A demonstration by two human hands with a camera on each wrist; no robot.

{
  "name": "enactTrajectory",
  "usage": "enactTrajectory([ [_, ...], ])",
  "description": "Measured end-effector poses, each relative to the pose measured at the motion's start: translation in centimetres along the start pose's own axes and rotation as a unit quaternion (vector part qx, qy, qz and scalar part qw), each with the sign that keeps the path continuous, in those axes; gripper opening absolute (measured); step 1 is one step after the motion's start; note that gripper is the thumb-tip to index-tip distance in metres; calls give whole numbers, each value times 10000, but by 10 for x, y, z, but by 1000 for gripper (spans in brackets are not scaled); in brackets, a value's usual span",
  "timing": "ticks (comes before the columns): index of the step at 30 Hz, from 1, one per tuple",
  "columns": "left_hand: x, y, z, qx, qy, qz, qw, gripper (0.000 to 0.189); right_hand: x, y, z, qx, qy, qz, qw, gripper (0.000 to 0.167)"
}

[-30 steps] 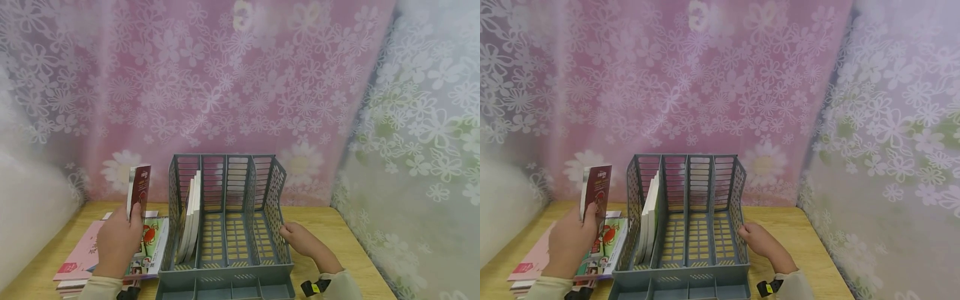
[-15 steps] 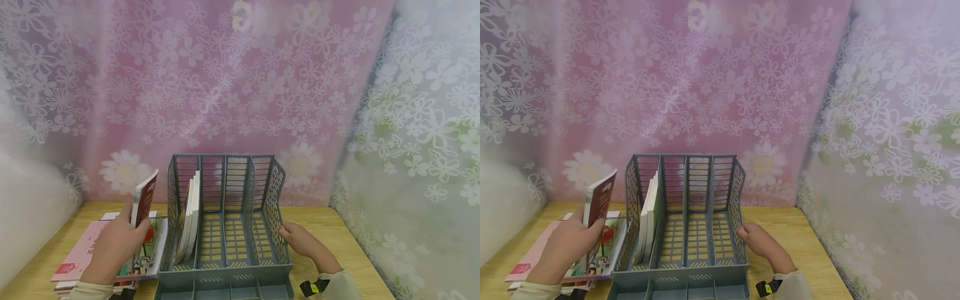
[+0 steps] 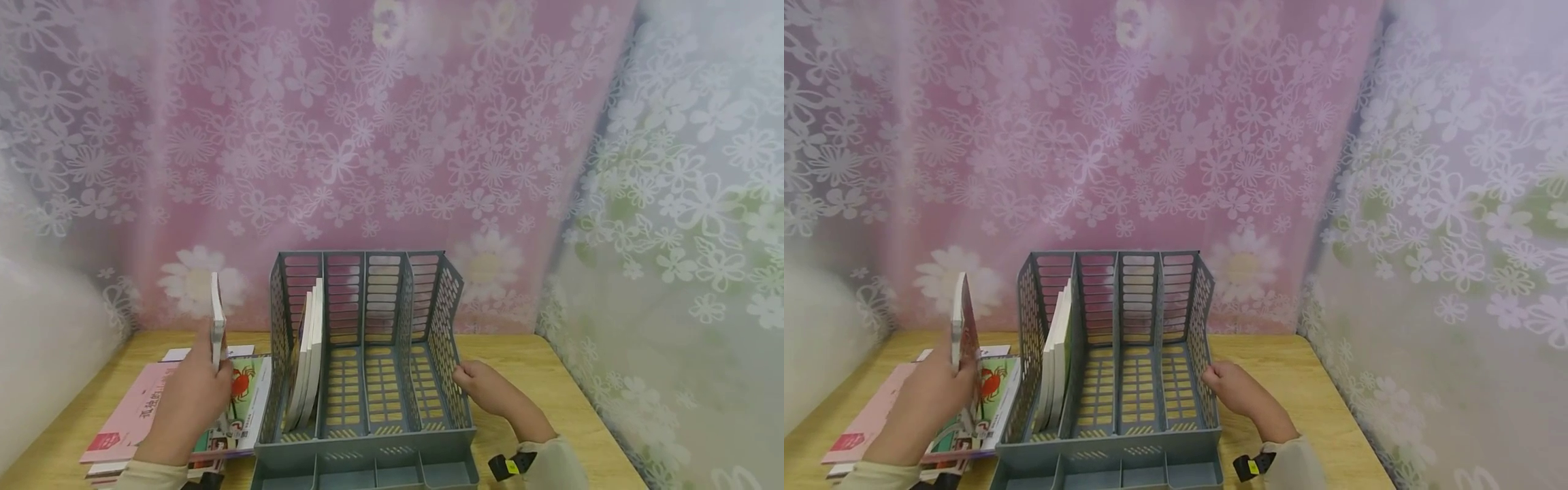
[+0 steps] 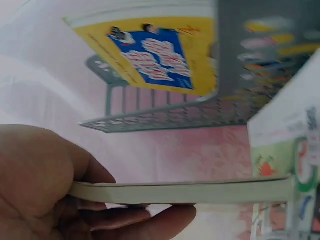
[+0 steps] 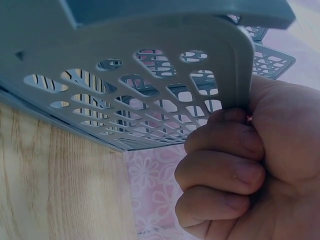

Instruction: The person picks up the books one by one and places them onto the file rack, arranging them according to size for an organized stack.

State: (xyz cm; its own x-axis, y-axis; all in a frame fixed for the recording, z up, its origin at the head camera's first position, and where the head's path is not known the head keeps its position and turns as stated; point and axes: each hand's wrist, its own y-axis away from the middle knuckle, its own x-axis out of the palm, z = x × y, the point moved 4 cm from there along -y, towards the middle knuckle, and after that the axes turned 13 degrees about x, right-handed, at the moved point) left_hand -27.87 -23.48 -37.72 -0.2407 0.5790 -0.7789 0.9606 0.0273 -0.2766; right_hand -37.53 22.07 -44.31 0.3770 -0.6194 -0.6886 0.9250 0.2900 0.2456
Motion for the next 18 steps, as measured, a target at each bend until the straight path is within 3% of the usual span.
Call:
enactTrajectory([
  [7,14,1,5,-213,35,712,9972,83,0,-3,0,-21,52,-84,9999,43],
  [18,19,0,3,-88,74,899,9959,80,0,2,2,25,54,-13,10000,44],
])
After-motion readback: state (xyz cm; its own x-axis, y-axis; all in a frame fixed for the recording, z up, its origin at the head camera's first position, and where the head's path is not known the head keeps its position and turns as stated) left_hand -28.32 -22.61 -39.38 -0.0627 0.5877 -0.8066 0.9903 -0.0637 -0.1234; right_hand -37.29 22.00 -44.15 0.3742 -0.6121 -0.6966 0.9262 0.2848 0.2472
